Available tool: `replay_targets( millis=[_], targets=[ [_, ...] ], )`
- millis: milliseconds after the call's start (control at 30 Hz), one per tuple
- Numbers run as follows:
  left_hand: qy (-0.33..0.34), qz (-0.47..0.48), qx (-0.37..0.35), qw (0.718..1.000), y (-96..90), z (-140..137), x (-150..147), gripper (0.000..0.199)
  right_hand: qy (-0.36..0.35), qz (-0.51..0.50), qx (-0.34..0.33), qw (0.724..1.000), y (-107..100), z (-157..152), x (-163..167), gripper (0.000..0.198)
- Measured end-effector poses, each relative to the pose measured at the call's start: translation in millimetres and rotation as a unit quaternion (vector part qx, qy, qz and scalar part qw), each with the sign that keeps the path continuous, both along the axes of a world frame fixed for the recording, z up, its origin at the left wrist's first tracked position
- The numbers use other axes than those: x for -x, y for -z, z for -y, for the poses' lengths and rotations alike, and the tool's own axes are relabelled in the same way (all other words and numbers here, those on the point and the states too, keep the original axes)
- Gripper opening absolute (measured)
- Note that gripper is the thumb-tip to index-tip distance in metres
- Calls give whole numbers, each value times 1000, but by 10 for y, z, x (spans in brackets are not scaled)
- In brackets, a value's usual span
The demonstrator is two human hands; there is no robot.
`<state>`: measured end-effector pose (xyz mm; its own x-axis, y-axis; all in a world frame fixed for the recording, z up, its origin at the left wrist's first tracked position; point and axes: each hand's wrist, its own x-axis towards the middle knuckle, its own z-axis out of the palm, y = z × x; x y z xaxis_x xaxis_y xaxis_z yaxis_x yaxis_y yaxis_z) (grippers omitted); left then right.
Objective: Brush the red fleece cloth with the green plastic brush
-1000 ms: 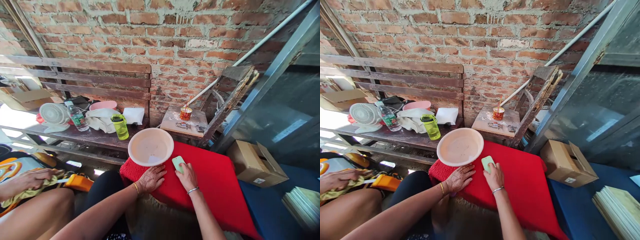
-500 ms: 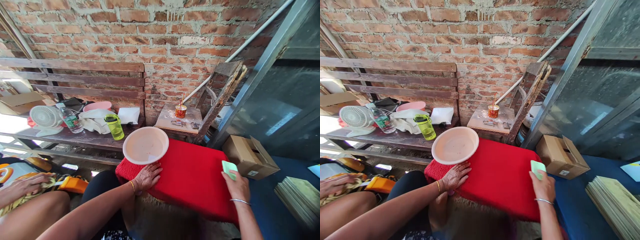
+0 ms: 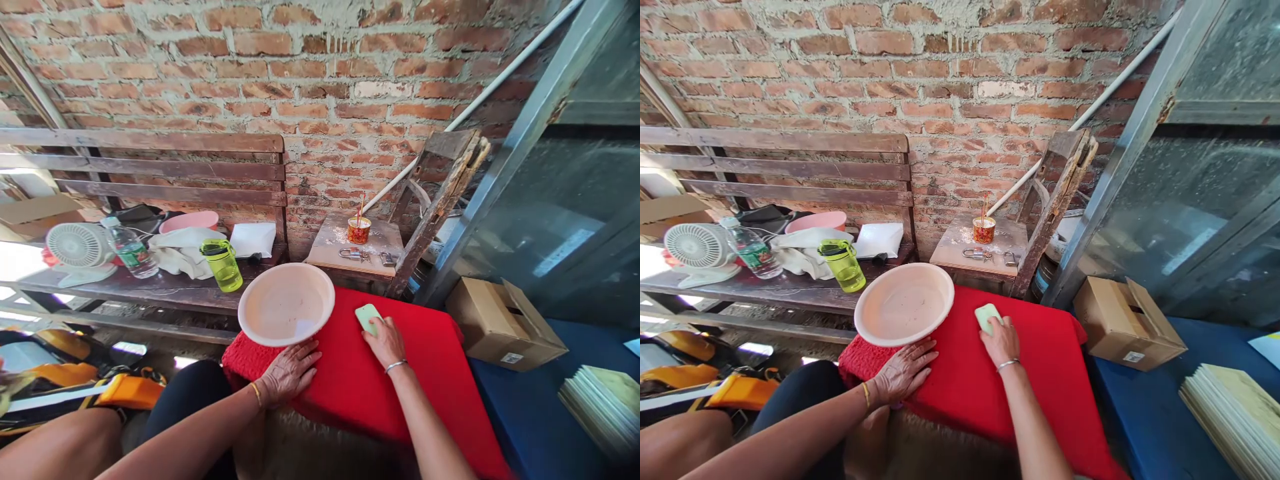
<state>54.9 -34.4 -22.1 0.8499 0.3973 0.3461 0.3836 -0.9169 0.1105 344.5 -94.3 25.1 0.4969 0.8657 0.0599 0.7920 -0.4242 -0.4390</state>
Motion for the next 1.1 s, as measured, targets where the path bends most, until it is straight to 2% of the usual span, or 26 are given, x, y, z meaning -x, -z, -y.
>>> replay_targets(
  millis=[133,200,300,333,400,533,667,767,833,900,1000,1100],
  targets=[
    [-1,7,-2,1000,-4,8,-7,35,131,12,39,991,-98,570,-915,44],
    [-5,7,4,1000,-5,16,-8,35,219,8,58,974,-108,880,-1327,55],
    [-10,16,6,1000,6,27,-10,36,328,-6,41,944,-65,1103,-1643,64],
    [-10,21,2,1000,13,30,-10,36,328,-6,25,944,-47,1076,-1637,64],
    [-10,30,-5,999,28,32,-9,36,266,5,-4,964,-21,867,-1451,60],
    [-8,32,-8,999,44,33,1,36,101,15,-28,994,12,100,-644,45],
    [-12,24,-6,1000,34,41,12,36,-19,3,-32,999,87,-554,93,31],
    [-13,19,-11,1000,18,46,19,37,-73,1,-29,997,139,-799,321,30],
    [-10,14,-15,1000,5,45,25,37,-81,1,-22,996,153,-860,287,31],
    [-5,8,-15,1000,-9,43,30,37,-64,3,-10,998,151,-851,106,31],
    [1,-7,-14,1000,-24,39,33,38,2,12,14,1000,110,-686,-393,31],
    [1,-12,-15,1000,-23,44,27,38,101,25,43,994,12,-317,-1013,39]
  ],
)
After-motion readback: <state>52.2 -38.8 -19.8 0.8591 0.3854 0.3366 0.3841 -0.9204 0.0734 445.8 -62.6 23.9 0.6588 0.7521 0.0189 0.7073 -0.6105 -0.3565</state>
